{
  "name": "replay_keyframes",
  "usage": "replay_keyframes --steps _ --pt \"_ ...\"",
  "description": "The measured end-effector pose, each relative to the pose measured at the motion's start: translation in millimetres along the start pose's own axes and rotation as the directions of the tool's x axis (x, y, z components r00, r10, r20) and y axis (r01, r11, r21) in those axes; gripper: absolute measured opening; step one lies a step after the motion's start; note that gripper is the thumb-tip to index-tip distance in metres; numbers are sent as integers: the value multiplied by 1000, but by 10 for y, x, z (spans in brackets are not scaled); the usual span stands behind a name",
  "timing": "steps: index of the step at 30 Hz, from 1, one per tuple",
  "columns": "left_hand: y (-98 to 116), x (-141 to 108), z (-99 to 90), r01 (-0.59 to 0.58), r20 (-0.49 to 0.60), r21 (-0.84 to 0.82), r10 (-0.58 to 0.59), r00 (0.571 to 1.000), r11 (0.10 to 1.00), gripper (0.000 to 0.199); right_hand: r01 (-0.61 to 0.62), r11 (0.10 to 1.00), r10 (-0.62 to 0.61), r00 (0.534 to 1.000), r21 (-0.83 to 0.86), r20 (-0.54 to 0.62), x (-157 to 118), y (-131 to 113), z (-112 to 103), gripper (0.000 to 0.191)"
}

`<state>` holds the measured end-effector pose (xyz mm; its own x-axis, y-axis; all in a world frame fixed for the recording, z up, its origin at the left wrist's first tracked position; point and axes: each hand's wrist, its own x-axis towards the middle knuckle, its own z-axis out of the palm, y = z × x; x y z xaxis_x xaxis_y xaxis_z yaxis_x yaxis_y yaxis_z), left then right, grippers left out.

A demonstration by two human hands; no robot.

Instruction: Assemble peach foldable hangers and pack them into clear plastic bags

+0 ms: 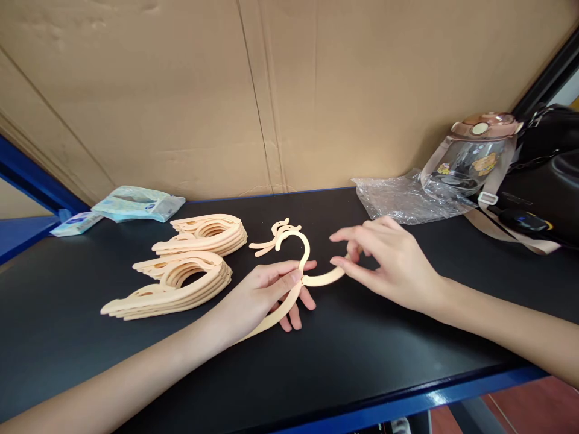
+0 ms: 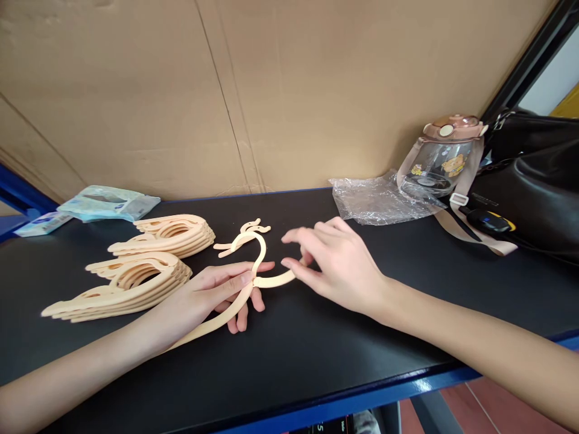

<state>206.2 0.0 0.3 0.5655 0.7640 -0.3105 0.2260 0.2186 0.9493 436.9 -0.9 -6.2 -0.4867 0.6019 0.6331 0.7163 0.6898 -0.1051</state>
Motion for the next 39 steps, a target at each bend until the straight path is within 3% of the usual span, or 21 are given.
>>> replay_keyframes --steps 4,8,12,15,17,20,27,32,39 --pt "3 -6 14 -20 -4 -22 20 1000 1000 45 120 989 -126 990 83 69 -11 -39 31 22" --pt "12 -6 24 -15 -46 -52 13 999 999 44 250 967 -249 968 49 -14 -12 -74 1 17" --pt "21 -7 27 -18 -64 -69 14 998 997 46 395 914 -403 909 89 104 -49 -177 -44 20" --pt "18 -4 18 -27 -65 -41 24 998 999 38 341 936 -353 911 90 215 -73 -206 -43 26" --pt "9 4 3 -33 -42 32 34 999 999 31 265 962 -273 935 65 225 -67 -176 -35 30" --pt "-6 14 -21 -49 27 168 45 999 985 38 187 979 -201 953 80 226 -35 -98 -25 38" --pt "20 -23 -21 -65 75 355 41 996 933 43 166 965 -231 905 205 356 2 -71 13 44" --pt "37 -49 0 -86 136 297 47 990 951 28 92 968 -168 928 232 332 22 -122 4 37" --pt "4 -18 -22 -108 171 303 58 984 947 39 100 969 -174 927 226 333 7 -91 28 36"
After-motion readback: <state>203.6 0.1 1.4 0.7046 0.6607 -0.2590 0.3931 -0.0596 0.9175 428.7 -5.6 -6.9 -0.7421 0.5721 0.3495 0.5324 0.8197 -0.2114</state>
